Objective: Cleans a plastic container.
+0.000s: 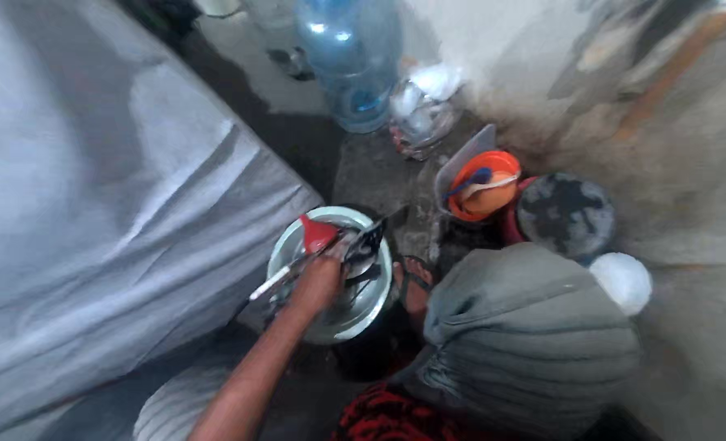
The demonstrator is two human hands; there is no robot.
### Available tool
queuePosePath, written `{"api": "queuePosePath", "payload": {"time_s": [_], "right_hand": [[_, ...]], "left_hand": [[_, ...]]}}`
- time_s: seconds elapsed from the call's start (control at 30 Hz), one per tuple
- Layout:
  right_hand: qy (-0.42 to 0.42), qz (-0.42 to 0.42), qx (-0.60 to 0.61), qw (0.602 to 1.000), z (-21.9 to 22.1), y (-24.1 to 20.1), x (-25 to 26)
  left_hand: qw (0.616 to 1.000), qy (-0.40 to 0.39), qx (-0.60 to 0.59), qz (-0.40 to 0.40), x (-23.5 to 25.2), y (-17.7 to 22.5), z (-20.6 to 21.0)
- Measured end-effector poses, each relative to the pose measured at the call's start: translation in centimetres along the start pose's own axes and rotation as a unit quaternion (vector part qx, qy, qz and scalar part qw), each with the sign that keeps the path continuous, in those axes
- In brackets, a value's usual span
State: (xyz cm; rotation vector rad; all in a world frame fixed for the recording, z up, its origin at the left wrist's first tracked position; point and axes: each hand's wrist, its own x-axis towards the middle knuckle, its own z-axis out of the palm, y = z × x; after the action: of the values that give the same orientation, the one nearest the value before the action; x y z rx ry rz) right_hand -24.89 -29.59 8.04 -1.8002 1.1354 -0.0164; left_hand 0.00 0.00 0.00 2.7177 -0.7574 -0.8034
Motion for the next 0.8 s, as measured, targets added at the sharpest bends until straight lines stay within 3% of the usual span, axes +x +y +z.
{"api": "queuePosePath", "payload": {"time_s": [0.03,0.07,0.1,0.2,0.37,0.5,0.67,0.8], "right_hand": [[-0.029,0.107,-0.067,0.992,0.7,0.1,2.8],[-0.005,0.145,-0.074,0.987,1.9,2.5,5.6],[0.052,0.121,-0.059,0.989,3.2,6.5,8.1],[0.189,-0.059,-0.032,0.980,5.0,17.1,12.5],[0.203,-0.071,0.058,0.975,3.4,16.1,14.2],[0.253,-0.056,0.107,0.960,2.4,15.9,16.0],[0.308,-0.015,0.176,0.935,-0.6,16.6,18.1],[0.358,-0.023,0.176,0.917,-2.0,17.8,18.9]], "left_hand": [[0.998,-0.035,0.045,-0.005,0.7,0.1,2.0],[0.995,-0.059,0.075,-0.011,1.3,0.1,3.8],[0.993,-0.075,0.095,-0.019,1.8,0.0,5.3],[0.985,-0.087,0.139,-0.046,2.4,-0.5,8.1],[0.975,-0.039,0.195,-0.095,2.1,-2.6,11.2],[0.963,-0.062,0.228,-0.126,1.5,-3.6,12.8],[0.968,-0.084,0.181,-0.152,0.5,-2.0,12.2],[0.977,-0.035,0.152,-0.145,0.9,-2.5,12.2]]}}
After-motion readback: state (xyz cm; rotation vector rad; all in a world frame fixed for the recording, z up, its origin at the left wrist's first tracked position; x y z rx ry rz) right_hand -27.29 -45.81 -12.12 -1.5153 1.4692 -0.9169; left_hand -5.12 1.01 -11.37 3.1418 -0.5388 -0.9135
